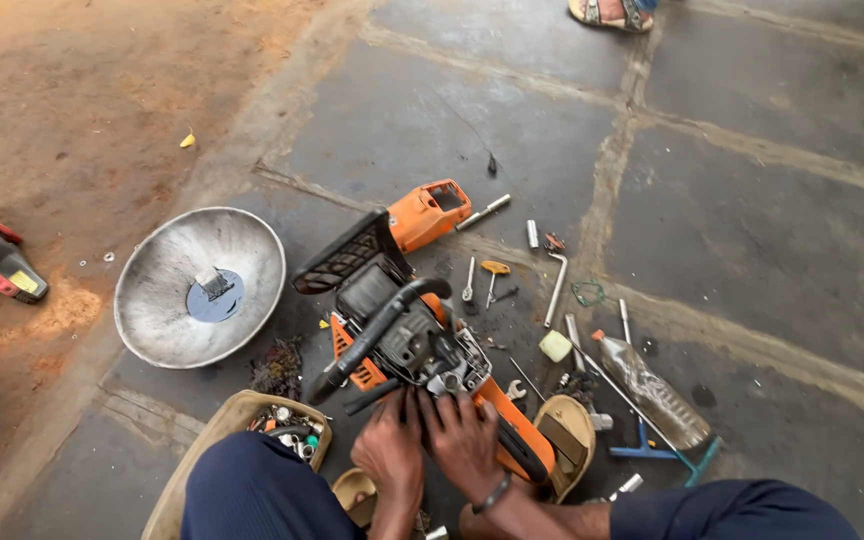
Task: The person sits on the floor repairing a chainsaw, handling its disassembled engine parts and using a screwdriver to work on the machine body. They pick up and reposition parts, turn the chainsaw over, and manipulate small components from a tray of hardware beside them.
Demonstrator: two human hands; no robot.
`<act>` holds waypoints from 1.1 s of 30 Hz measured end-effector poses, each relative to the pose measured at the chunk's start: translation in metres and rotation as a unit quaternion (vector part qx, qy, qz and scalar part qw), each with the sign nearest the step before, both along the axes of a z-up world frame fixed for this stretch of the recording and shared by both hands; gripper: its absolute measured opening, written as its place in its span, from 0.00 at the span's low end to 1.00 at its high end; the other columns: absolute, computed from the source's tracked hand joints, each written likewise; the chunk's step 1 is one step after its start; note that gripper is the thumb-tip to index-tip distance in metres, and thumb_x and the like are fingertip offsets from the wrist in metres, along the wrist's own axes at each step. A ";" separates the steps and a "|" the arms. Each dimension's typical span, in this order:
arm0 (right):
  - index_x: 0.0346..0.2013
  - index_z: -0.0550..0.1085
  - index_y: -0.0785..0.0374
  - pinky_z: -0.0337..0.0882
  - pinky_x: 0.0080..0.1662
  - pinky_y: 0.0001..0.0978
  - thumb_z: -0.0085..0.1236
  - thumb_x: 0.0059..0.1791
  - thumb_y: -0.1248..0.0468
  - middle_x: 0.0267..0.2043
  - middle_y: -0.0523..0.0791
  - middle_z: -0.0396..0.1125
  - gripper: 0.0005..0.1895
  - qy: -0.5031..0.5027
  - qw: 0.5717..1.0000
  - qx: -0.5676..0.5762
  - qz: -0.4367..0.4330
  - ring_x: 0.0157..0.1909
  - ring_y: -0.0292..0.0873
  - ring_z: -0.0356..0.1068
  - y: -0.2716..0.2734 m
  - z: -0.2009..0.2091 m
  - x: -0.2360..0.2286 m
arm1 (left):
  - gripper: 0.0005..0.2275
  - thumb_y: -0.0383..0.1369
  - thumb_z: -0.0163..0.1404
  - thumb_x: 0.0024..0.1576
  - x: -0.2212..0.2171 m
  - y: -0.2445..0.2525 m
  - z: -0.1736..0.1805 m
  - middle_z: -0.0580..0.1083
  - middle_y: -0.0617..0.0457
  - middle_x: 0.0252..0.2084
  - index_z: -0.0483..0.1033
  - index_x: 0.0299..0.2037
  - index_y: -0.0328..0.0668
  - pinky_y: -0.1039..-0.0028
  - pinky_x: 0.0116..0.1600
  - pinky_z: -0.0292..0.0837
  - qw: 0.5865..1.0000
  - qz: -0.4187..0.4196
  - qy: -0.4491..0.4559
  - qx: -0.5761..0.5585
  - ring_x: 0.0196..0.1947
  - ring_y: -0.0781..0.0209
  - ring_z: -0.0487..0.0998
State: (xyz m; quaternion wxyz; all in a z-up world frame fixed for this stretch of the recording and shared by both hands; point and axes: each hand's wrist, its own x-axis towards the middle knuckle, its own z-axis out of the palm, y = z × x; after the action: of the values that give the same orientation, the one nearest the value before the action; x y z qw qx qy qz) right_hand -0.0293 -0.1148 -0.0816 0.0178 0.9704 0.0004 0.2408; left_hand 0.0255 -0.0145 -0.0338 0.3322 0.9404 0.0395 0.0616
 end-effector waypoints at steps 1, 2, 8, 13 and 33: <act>0.62 0.72 0.59 0.56 0.50 0.52 0.56 0.47 0.59 0.48 0.44 0.65 0.27 -0.001 1.000 0.012 0.015 0.56 0.46 0.61 0.001 -0.005 -0.001 | 0.11 0.41 0.55 0.57 -0.004 0.003 -0.004 0.82 0.47 0.33 0.86 0.41 0.48 0.65 0.31 0.76 0.998 -0.026 -0.051 0.033 0.27 0.50 0.83; 0.62 0.72 0.62 0.56 0.50 0.51 0.55 0.48 0.60 0.50 0.45 0.65 0.27 -0.008 0.999 0.021 0.024 0.57 0.47 0.61 -0.001 -0.009 0.003 | 0.11 0.40 0.54 0.58 -0.003 0.003 -0.008 0.82 0.48 0.33 0.85 0.43 0.47 0.66 0.27 0.75 0.991 -0.055 -0.107 0.062 0.24 0.53 0.83; 0.64 0.69 0.56 0.56 0.55 0.59 0.55 0.50 0.61 0.53 0.47 0.63 0.26 0.046 0.996 0.081 0.015 0.62 0.49 0.60 -0.001 0.006 -0.001 | 0.13 0.43 0.54 0.59 -0.004 0.009 0.000 0.81 0.50 0.26 0.86 0.48 0.51 0.67 0.20 0.71 0.962 -0.116 -0.122 0.215 0.16 0.57 0.79; 0.65 0.70 0.49 0.55 0.58 0.59 0.59 0.47 0.59 0.56 0.49 0.63 0.30 0.058 0.984 0.161 0.057 0.60 0.50 0.60 -0.035 0.074 -0.018 | 0.12 0.44 0.53 0.61 -0.009 0.001 0.010 0.80 0.55 0.26 0.86 0.47 0.54 0.69 0.23 0.71 0.918 -0.113 -0.210 0.315 0.20 0.58 0.79; 0.46 0.80 0.50 0.57 0.53 0.47 0.57 0.51 0.52 0.43 0.41 0.76 0.13 0.087 0.883 0.365 -0.284 0.47 0.46 0.73 -0.223 0.031 -0.045 | 0.13 0.37 0.55 0.59 -0.007 -0.012 0.024 0.78 0.53 0.25 0.85 0.48 0.39 0.73 0.27 0.71 0.934 -0.122 -0.180 0.284 0.21 0.60 0.78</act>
State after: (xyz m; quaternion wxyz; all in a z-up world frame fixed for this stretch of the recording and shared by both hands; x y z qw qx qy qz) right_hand -0.0747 -0.3377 -0.0506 -0.2700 0.8841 -0.3611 0.1228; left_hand 0.0181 -0.0262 -0.0099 0.0580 0.9661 -0.1551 0.1979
